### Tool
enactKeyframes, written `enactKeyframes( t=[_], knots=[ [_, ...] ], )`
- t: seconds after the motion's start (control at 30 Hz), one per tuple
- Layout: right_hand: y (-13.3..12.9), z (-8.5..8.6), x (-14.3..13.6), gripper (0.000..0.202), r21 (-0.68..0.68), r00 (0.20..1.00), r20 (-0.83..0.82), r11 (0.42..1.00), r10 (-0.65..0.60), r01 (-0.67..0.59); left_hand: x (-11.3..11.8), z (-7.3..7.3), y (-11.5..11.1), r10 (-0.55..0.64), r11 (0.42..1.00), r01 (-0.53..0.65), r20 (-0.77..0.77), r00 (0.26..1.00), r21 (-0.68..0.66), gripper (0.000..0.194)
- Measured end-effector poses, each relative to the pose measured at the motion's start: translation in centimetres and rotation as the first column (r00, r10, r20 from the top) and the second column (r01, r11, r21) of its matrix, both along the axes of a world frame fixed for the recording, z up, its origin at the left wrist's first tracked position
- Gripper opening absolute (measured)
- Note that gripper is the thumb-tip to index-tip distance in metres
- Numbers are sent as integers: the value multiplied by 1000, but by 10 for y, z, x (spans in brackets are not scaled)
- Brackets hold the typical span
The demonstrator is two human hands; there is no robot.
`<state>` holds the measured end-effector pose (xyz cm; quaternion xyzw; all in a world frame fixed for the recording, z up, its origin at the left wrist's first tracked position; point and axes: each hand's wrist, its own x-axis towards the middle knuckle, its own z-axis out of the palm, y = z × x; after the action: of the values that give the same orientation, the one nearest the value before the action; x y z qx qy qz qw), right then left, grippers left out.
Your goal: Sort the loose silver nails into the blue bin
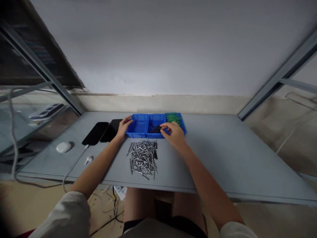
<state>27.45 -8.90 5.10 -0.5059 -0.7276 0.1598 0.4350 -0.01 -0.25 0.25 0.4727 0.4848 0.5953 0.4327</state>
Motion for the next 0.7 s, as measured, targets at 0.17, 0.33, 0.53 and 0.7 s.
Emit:
enactKeyframes(
  t=[0.17, 0.33, 0.53, 0.7],
  knots=[
    [-2, -8, -5, 14, 97, 977, 182, 991, -108, 92, 1, 0, 0, 7, 1000, -7, -1, 1000, 0, 45],
    [-1, -14, -7, 14, 137, 968, 228, 988, -107, 77, 1, -1, 1, -2, 1000, 2, 6, 1000, 10, 45],
    [0, -9, -4, 12, 130, 978, 197, 991, -70, 44, 1, 0, 1, 16, 1000, -16, -15, 1000, 3, 42],
    [-6, -2, -3, 13, -109, 945, 268, 980, 188, -164, 1, 0, 1, 22, 1000, -22, -14, 1000, 8, 40]
  ],
)
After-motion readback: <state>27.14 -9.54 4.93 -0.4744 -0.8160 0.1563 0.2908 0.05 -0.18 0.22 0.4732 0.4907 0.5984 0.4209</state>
